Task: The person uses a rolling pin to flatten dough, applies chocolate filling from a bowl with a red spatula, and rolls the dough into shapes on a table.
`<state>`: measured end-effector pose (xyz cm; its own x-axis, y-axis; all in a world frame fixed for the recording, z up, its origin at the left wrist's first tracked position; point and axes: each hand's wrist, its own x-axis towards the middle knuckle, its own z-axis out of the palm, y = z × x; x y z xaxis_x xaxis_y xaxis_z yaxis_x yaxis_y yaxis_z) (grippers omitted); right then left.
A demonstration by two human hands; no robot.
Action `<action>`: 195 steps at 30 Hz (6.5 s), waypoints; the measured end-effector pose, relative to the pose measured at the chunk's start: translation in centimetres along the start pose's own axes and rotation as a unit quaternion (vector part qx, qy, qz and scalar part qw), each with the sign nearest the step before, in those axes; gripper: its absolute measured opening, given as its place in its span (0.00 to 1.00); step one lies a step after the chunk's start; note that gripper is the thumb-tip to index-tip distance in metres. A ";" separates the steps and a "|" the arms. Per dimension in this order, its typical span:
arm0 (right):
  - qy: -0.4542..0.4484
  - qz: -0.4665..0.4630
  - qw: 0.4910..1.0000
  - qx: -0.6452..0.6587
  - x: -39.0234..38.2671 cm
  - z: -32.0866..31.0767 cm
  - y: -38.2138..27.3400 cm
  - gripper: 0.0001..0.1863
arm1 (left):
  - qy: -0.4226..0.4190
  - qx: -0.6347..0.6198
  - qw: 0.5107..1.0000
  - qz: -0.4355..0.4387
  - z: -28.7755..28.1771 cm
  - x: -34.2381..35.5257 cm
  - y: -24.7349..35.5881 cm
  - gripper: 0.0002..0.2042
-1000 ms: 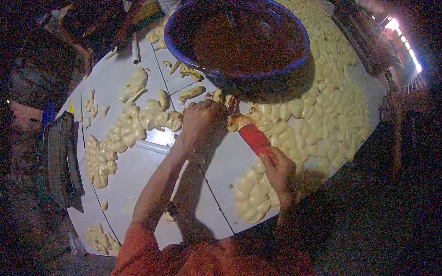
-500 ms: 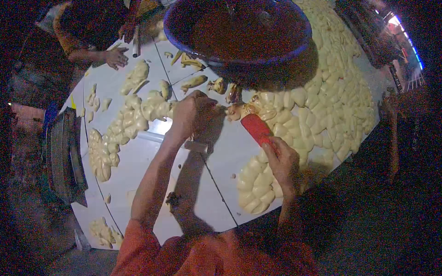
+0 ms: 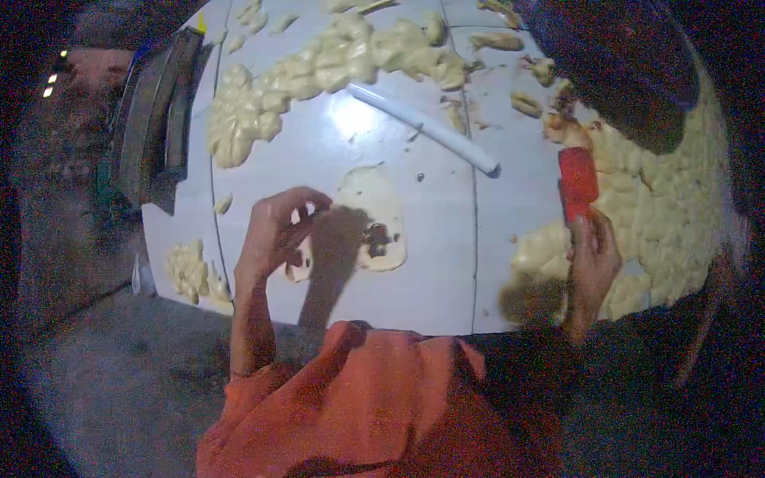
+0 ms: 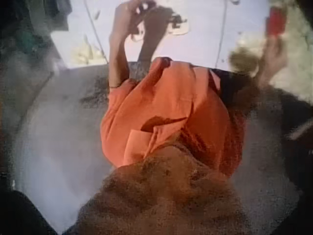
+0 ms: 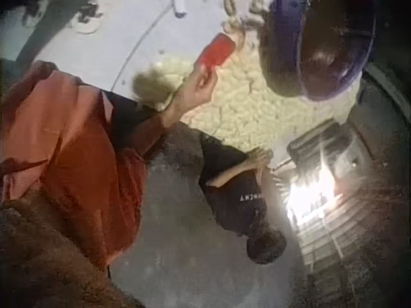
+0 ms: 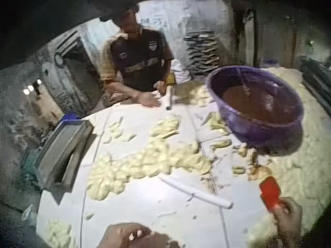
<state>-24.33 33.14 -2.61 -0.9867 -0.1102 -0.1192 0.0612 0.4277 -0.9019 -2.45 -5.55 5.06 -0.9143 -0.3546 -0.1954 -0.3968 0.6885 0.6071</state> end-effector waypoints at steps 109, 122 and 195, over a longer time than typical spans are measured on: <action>-0.237 -0.302 0.845 -0.373 10.4 26.3 -13.2 0.16 | 0.220 -0.090 0.971 -0.019 5.6 -15.5 -2.9 0.12; -0.271 -0.278 0.850 -0.355 9.3 24.4 -15.1 0.22 | 0.231 -0.091 0.968 -0.033 5.8 -15.4 -3.2 0.11; -0.353 -0.464 0.768 -0.266 -10.0 14.2 -6.1 0.09 | 0.109 0.014 0.979 0.170 9.9 -7.3 -2.2 0.10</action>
<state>-12.66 18.96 -1.84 -0.2299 -0.9672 0.1082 -0.8744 0.1565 -0.4593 4.28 1.74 -2.49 -0.9564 -0.2266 0.1845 -0.0779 0.8062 0.5865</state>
